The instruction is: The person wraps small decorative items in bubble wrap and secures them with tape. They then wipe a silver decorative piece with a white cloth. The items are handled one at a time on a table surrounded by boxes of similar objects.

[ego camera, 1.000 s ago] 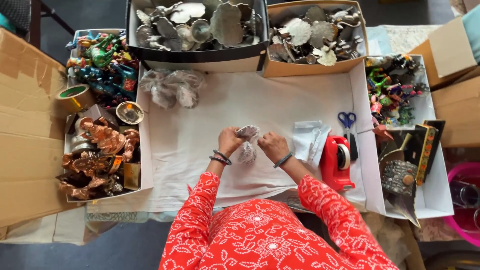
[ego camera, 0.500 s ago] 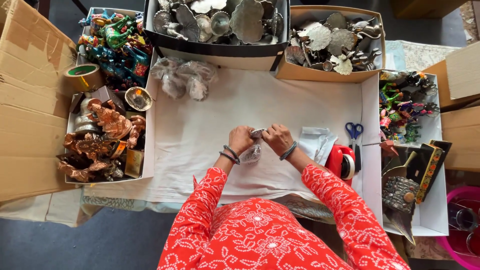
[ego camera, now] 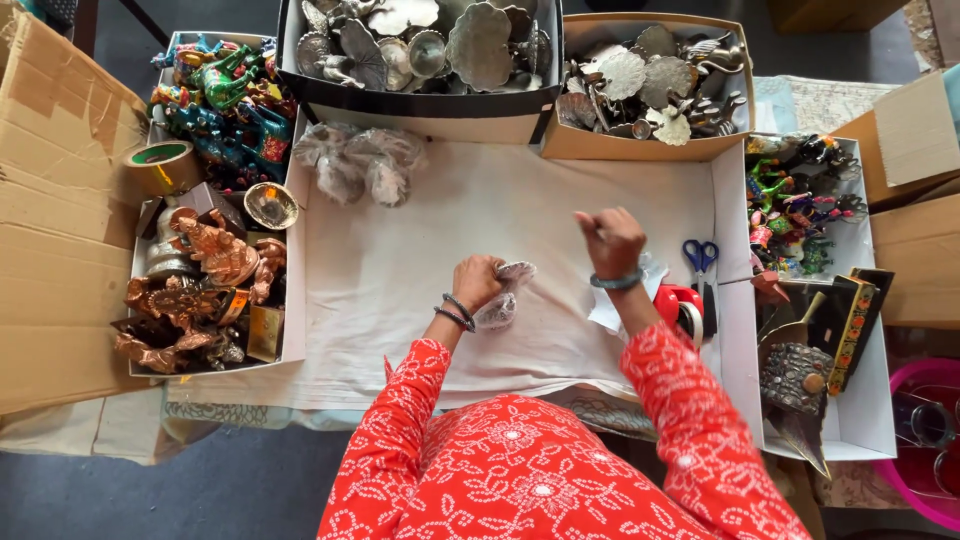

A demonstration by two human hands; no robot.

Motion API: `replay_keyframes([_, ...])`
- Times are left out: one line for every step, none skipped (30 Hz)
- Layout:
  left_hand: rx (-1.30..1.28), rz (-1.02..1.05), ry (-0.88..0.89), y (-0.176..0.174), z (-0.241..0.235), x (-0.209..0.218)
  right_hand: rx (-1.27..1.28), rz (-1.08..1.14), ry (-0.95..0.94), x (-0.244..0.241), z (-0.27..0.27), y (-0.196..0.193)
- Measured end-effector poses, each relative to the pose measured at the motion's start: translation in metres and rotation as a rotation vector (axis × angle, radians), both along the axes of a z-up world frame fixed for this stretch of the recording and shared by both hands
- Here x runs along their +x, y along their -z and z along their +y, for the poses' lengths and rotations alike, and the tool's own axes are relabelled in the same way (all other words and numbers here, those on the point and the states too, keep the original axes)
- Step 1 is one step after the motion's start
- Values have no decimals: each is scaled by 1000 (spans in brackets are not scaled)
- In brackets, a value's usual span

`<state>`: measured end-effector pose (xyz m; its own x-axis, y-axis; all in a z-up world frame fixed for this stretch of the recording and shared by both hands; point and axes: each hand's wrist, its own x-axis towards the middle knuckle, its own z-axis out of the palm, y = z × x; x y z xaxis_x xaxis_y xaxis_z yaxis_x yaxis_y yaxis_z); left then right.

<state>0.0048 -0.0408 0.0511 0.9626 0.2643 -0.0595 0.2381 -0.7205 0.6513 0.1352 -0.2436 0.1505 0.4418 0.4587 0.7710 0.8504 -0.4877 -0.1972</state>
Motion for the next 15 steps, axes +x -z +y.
replay_keyframes([-1,0,-2,1,0,-1,-1,0,-2,-12,-9,19])
replay_keyframes([8,-2,-1,1,0,-1,41,147,61,-23,-19,37])
replay_keyframes([19,-5,3,1,0,0,86,293,126,-34,-28,55])
replay_keyframes([21,-6,3,0,0,-1,88,292,126,-49,-32,73])
replay_keyframes([-1,0,1,-2,-1,-2,20,412,123,-63,-37,90])
replay_keyframes([-24,5,-2,-3,-1,-2,-48,531,119,-77,-41,108])
replay_keyframes([-22,8,-2,2,-2,-3,-47,534,119,-91,-40,106])
replay_keyframes([-28,15,4,8,-2,-3,5,693,124,-105,-39,104])
replay_keyframes([-33,21,9,13,-2,-4,59,851,126,-118,-37,102])
replay_keyframes([-31,24,8,-2,0,-8,61,853,124,-122,-35,100])
replay_keyframes([-96,37,53,-17,2,-12,111,875,102,-125,-34,98])
replay_keyframes([-161,50,99,-32,4,-17,162,896,80,-129,-32,96])
replay_keyframes([-158,49,96,-18,12,-19,163,895,75,-126,-33,97])
replay_keyframes([-315,-52,159,-5,20,-21,191,888,87,-124,-34,98])
replay_keyframes([-473,-153,221,8,28,-24,218,883,98,-122,-36,100])
